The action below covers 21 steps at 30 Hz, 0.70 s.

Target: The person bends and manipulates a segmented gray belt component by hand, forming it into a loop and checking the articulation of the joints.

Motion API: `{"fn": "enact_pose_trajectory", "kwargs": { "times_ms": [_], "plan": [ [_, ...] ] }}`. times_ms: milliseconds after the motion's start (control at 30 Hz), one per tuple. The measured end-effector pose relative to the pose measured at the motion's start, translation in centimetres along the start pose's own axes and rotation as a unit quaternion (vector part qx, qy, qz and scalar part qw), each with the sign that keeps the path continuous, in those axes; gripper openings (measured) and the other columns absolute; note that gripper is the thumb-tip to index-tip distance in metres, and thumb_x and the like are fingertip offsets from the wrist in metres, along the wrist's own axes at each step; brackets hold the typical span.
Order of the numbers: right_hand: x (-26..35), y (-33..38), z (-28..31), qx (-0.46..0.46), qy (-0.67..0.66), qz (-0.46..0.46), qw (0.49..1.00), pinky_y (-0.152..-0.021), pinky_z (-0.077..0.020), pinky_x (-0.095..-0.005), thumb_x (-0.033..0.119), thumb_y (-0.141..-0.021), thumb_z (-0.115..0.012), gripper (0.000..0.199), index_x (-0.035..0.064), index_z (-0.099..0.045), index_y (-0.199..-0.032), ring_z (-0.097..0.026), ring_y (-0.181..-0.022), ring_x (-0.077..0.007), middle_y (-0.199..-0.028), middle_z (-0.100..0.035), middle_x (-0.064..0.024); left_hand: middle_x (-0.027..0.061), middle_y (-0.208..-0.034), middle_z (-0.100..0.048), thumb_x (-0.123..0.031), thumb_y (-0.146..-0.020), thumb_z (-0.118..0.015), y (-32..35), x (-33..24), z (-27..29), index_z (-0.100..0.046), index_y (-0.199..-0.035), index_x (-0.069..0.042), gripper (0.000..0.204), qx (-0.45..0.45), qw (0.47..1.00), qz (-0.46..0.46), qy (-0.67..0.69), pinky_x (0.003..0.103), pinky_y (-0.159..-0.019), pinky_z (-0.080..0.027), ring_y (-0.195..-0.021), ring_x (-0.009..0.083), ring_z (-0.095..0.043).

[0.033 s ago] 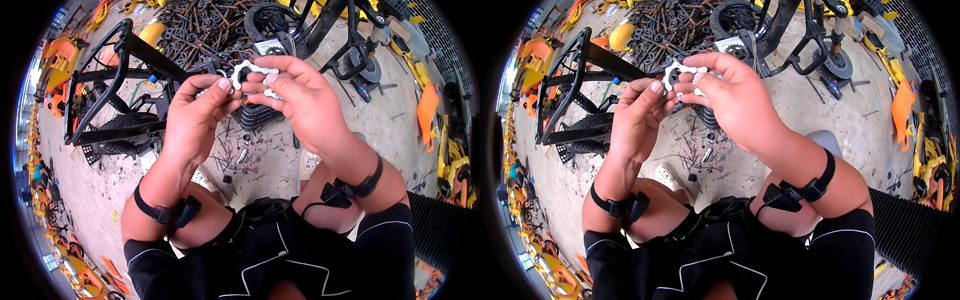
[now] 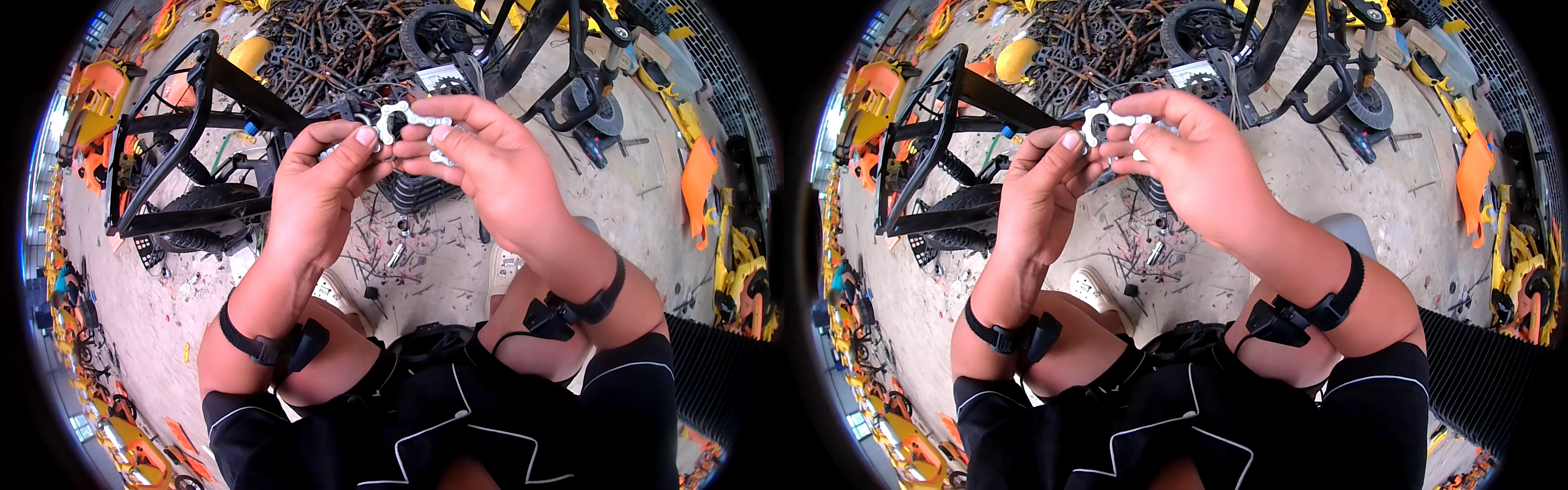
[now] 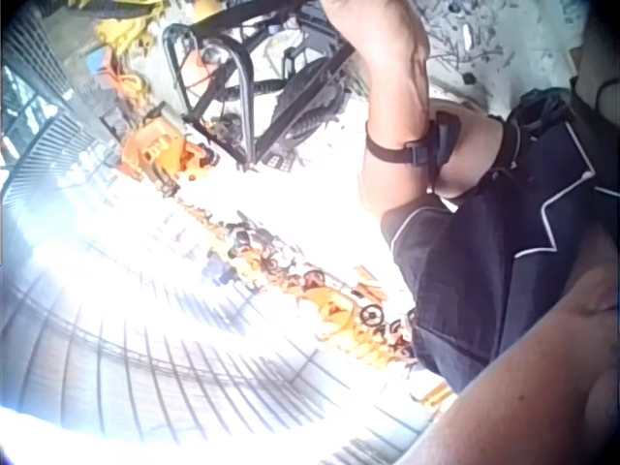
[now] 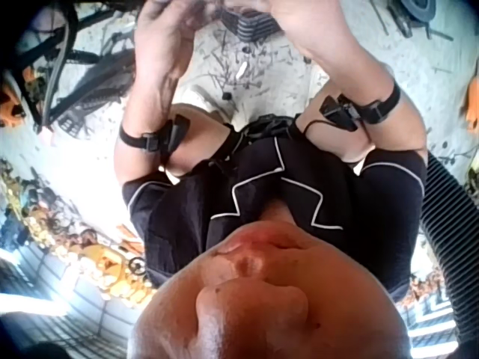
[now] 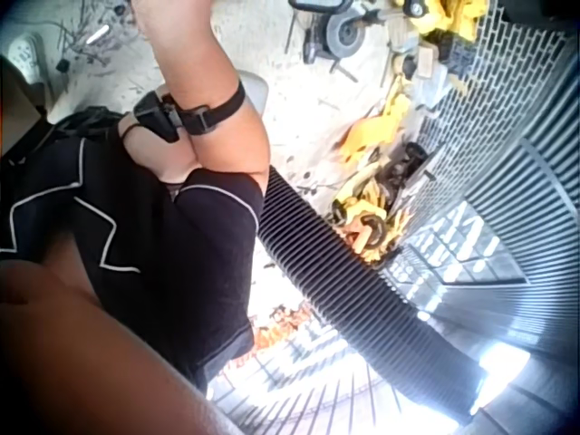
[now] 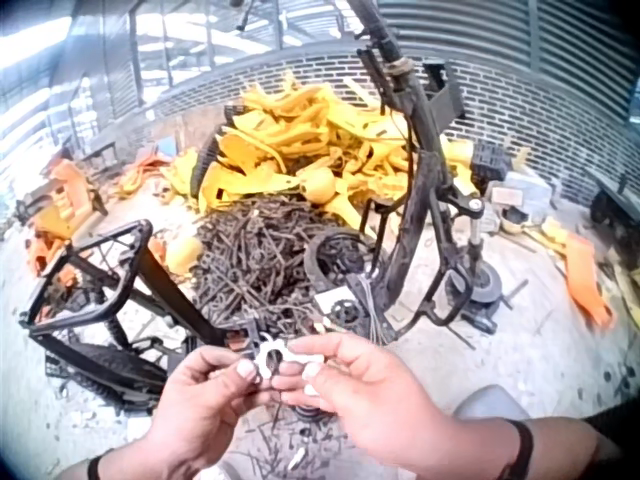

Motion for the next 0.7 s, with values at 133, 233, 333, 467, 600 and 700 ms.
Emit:
{"fn": "enact_pose_trajectory", "kwargs": {
  "times_ms": [133,233,333,467,600,700],
  "plan": [
    [-0.1,0.2,-0.5,0.030,0.061,0.008,0.998,-0.086,-0.0561,-0.0310,0.002,-0.098,-0.046,0.028,-0.0035,-0.058,-0.122,-0.067,-0.092,-0.0179,-0.107,-0.066,-0.0149,0.0081,-0.098,-0.066,-0.008,-0.092,-0.069,0.1,-0.6,-0.2,-0.062,-0.101,0.000,0.013,0.010,0.998,-0.035,-0.042,0.033,-0.083,-0.059,-0.090,0.0179,-0.067],
    [0.4,0.2,-0.3,0.035,0.156,0.006,0.987,-0.079,-0.0553,-0.0275,0.001,-0.096,-0.046,0.028,-0.0017,-0.062,-0.119,-0.065,-0.084,-0.0132,-0.102,-0.067,-0.0121,0.0096,-0.101,-0.068,-0.009,-0.093,-0.068,0.2,-0.8,0.2,-0.062,-0.102,-0.003,0.013,0.009,0.997,-0.042,-0.060,0.038,-0.088,-0.057,-0.092,0.0233,-0.069],
    [0.5,0.5,-0.3,0.056,0.200,-0.006,0.978,-0.076,-0.0523,-0.0252,0.004,-0.100,-0.048,0.028,0.0005,-0.062,-0.123,-0.060,-0.083,-0.0094,-0.099,-0.065,-0.0065,0.0106,-0.100,-0.068,-0.010,-0.093,-0.068,0.0,-1.0,0.6,-0.061,-0.104,-0.001,0.016,0.008,0.998,-0.037,-0.048,0.038,-0.086,-0.058,-0.091,0.0227,-0.069],
    [0.8,0.8,-0.9,0.069,0.253,-0.007,0.965,-0.075,-0.0517,-0.0244,0.001,-0.098,-0.047,0.030,0.0010,-0.064,-0.123,-0.059,-0.082,-0.0084,-0.098,-0.065,-0.0054,0.0106,-0.097,-0.069,-0.009,-0.093,-0.068,0.0,-1.2,0.8,-0.061,-0.103,-0.001,0.015,0.004,0.998,-0.039,-0.046,0.038,-0.084,-0.059,-0.089,0.0216,-0.069],
    [1.4,0.8,-1.1,0.075,0.322,0.005,0.944,-0.074,-0.0514,-0.0240,0.000,-0.096,-0.047,0.030,0.0014,-0.066,-0.119,-0.059,-0.080,-0.0085,-0.096,-0.065,-0.0054,0.0111,-0.098,-0.068,-0.008,-0.092,-0.068,0.1,-1.4,0.5,-0.062,-0.102,-0.001,0.014,0.005,0.997,-0.047,-0.057,0.038,-0.083,-0.059,-0.089,0.0213,-0.069],
    [2.3,0.5,-0.6,0.058,0.365,0.086,0.925,-0.058,-0.0456,-0.0265,0.003,-0.090,-0.052,0.027,0.0022,-0.070,-0.110,-0.055,-0.063,-0.0083,-0.075,-0.063,-0.0059,0.0111,-0.099,-0.067,-0.006,-0.091,-0.070,0.1,-1.7,-0.1,-0.062,-0.100,0.000,0.013,0.024,0.991,-0.066,-0.114,0.036,-0.082,-0.059,-0.088,0.0202,-0.069]
  ]
}}
Point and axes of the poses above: each hand's wrist, its own y-axis away from the middle knuckle, its own z-axis out of the back of the hand, x = y × z, the point moved 10 cm from there along -y, towards the middle knuckle
